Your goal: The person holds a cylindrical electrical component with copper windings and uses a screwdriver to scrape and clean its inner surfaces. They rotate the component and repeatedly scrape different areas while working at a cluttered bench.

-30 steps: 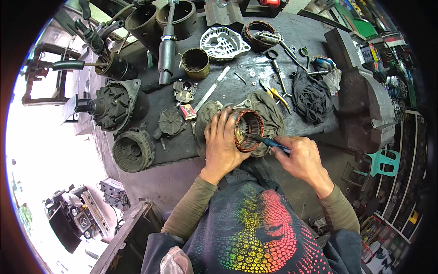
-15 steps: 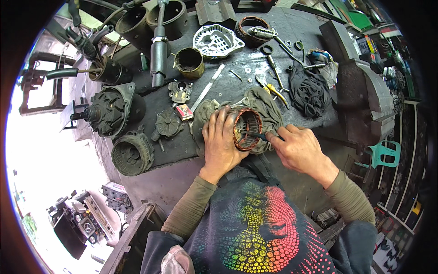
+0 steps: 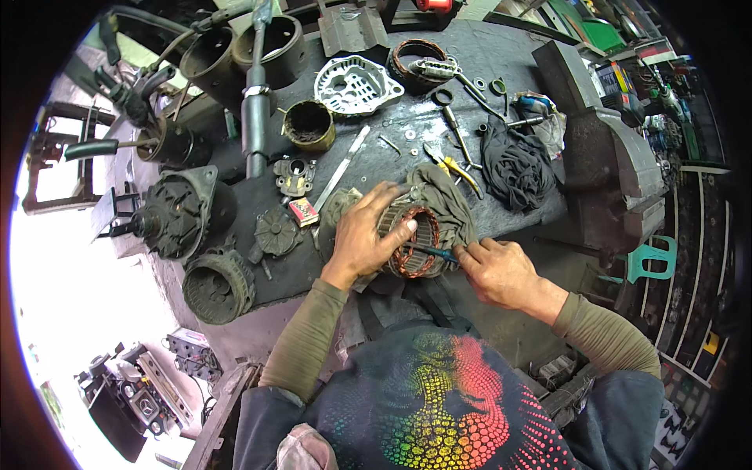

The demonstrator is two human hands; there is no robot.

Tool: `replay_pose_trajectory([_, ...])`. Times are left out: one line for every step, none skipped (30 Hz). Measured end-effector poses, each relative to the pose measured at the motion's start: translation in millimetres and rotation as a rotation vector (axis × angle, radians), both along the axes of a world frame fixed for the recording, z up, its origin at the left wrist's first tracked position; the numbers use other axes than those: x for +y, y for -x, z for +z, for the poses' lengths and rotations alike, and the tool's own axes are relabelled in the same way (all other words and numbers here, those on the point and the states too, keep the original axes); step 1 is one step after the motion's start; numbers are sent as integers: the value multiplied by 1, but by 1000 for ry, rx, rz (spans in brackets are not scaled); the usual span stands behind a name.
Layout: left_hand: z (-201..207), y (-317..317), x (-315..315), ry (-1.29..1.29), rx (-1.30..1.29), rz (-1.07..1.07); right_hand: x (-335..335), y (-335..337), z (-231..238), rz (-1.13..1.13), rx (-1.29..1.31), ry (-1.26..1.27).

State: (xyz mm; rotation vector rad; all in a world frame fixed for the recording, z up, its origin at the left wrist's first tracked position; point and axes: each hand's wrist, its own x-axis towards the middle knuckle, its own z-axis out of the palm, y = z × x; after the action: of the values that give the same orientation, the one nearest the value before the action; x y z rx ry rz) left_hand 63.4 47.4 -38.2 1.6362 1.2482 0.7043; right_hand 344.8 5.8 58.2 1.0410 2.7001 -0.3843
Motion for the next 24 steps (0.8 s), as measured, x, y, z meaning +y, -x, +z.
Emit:
replay_pose_trajectory([-1,-2,-1,-84,-31,35,1,-1,-2,-4,38,-1])
replay_pose_trajectory([-3,-2,-1,-68,-59,57,1,-3,-4,-17,48,7])
replay_pose_trajectory([-3,-2,-2,-51,-90,73,1,-4,-6,-25,53,43])
replay_pose_trajectory([-4,-2,-2,-41,-125,94,2,-6,-8,-35,51,37])
replay_pose_trajectory([-5,-3,-2,-50,-136,131,2,-7,-9,-45,38,58])
replay_pose_trajectory([-5,-2,-2,-44,-134,119,2,-7,-10,-49,40,75])
replay_pose_trajectory([-6,-2,-1,-54,-139,120,2,-8,-10,-75,13,91])
replay_pose_trajectory([-7,-2,0,-61,-148,121,3,-6,-10,-95,4,113])
replay_pose_trajectory([-8,-3,1,-58,-158,122,4,-5,-9,-118,-25,142])
replay_pose_trajectory([-9,-3,2,-48,-173,121,6,-3,-7,-185,-21,205])
replay_pose_trajectory([-9,-4,2,-37,-184,123,9,-1,-4,-258,-33,276])
replay_pose_trajectory([-8,-4,2,-35,-196,128,13,3,-1,-335,-57,350])
replay_pose_trajectory([-8,-6,1,-63,-140,128,18,6,2,-441,-36,448])
replay_pose_trajectory([-7,-5,1,-41,-134,117,25,9,5,-547,-32,544])
replay_pose_trajectory([-7,-5,1,-37,-135,111,33,10,8,-653,-85,685])
replay_pose_trajectory([-7,-5,1,-46,-136,109,41,11,11,-663,-2,651])
replay_pose_trajectory([-6,-2,2,-75,-94,74,48,12,13,-671,29,677])
replay_pose_trajectory([-4,1,3,-47,-98,53,51,15,16,-694,46,675])
replay_pose_trajectory([-4,4,6,-41,-110,35,51,18,17,-662,50,616])
replay_pose_trajectory([-3,8,8,-26,-127,24,49,21,18,-668,85,605])
replay_pose_trajectory([0,15,9,-10,-133,1,42,26,18,-647,214,451])
replay_pose_trajectory([3,20,6,173,-171,42,33,32,18,-604,341,315])
replay_pose_trajectory([6,25,4,188,-196,30,26,37,15,-508,640,126])
replay_pose_trajectory([8,28,2,245,-211,50,20,40,12,-436,747,110])
